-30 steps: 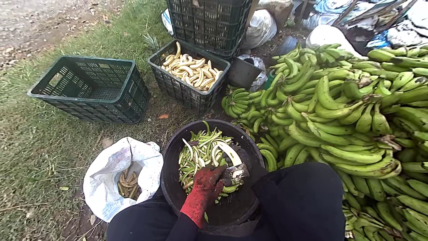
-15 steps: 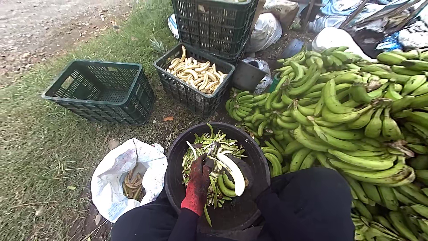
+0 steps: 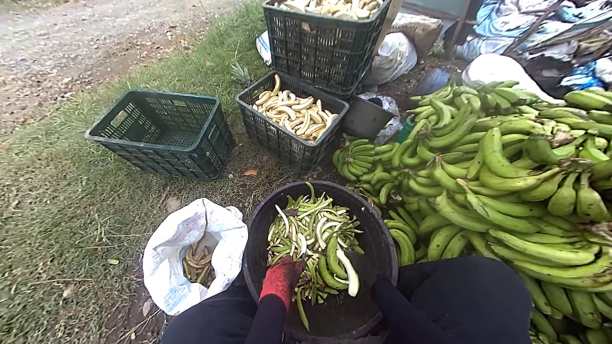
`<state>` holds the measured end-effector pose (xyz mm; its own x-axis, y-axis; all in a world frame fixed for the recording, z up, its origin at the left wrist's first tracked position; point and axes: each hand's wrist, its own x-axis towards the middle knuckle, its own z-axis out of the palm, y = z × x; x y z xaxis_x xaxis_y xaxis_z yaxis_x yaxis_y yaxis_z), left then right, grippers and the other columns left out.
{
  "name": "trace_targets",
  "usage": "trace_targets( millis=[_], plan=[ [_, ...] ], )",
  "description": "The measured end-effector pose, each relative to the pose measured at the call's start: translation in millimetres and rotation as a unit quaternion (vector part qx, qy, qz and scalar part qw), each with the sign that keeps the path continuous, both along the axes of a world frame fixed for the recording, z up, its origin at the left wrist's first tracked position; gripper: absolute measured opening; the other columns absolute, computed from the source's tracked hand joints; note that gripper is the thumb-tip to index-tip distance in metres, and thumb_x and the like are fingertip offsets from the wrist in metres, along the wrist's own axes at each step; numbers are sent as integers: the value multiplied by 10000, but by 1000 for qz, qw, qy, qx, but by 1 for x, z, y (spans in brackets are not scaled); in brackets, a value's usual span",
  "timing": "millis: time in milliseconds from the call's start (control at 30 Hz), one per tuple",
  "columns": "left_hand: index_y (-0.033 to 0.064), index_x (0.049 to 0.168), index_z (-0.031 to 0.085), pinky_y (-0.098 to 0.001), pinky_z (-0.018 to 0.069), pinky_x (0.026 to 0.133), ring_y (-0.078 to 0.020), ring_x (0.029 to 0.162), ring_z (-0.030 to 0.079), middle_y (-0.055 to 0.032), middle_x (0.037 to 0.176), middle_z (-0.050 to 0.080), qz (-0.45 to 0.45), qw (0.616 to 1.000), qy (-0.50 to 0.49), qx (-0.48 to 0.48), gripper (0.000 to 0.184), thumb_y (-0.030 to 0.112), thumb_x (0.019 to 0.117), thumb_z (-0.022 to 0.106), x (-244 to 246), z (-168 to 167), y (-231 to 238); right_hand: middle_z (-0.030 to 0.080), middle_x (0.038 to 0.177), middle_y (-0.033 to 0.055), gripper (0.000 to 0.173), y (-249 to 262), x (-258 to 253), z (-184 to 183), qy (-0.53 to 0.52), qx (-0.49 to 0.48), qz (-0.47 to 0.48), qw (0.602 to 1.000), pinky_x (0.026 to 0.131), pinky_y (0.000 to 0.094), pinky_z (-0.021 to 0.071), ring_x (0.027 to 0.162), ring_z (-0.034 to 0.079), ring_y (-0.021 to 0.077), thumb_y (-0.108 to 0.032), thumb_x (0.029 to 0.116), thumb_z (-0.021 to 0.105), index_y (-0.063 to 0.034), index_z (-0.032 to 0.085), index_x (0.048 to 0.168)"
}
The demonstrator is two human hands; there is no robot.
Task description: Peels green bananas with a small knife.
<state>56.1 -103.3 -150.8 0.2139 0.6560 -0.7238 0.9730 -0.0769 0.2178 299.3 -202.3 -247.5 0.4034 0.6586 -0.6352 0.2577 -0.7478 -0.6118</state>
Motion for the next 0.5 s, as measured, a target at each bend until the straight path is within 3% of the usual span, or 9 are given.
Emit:
trace_targets(
  millis=[67,100,133,200,267,333,367,433,500],
  plan=[
    [171,1299,652,-598,479,1047,-287,1272,613,-96,1315,671,8,999,-29,-24,632,662,1023,366,1,6,1,687,1055,131,425,1,0,-11,113,43,-152,981,848,416,546,936,654,210,-364,1096,419,-44,667,1224],
    [177,1295,652,-595,485,1039,-285,1265,617,-93,1304,676,13,999,-34,-24,637,668,1024,349,3,9,2,650,884,87,409,4,-1,-11,176,64,-199,962,694,363,538,751,618,167,-363,1103,390,-56,658,1144],
    [180,1290,654,-595,487,1034,-285,1261,620,-92,1298,680,18,999,-35,-20,637,669,1025,343,5,12,4,619,803,66,409,6,0,-9,221,74,-220,947,623,336,525,670,593,150,-357,1109,361,-60,642,1104],
    [180,1278,655,-601,490,1024,-286,1252,626,-94,1285,684,22,999,-29,-14,641,677,1021,343,8,10,6,636,869,84,425,8,1,-5,205,52,-207,955,684,359,536,738,612,166,-358,1111,352,-56,649,1148],
    [179,1273,659,-603,494,1019,-287,1250,628,-92,1278,688,24,999,-22,-11,656,693,1011,347,9,5,7,671,1052,136,457,29,2,2,137,25,-198,970,823,431,543,918,647,217,-401,1100,380,-54,653,1221],
    [175,1252,664,-599,499,1013,-287,1239,634,-93,1257,694,33,999,-27,-7,655,696,1008,350,11,2,8,655,1206,166,472,76,7,50,123,67,-202,969,933,457,522,1068,639,243,-389,1107,372,-39,614,1312],
    [177,1252,666,-597,502,1012,-284,1227,639,-94,1246,697,41,998,-36,-9,666,703,1008,337,12,1,8,650,1202,163,450,107,14,84,160,117,-219,955,922,429,528,1059,637,229,-352,1114,365,-27,594,1323],
    [187,1265,668,-595,513,998,-278,1189,658,-95,1226,705,72,995,-66,-23,705,731,1002,306,15,4,13,635,982,70,383,168,29,138,350,271,-275,854,755,354,548,856,627,159,-345,1103,310,-69,554,1207],
    [200,1269,666,-570,557,947,-253,1088,703,-82,1159,724,121,986,-108,-44,735,771,980,304,17,4,16,678,1005,60,464,202,39,192,480,367,-288,743,766,369,596,874,693,193,-514,1085,291,-125,511,1211]
  ],
)
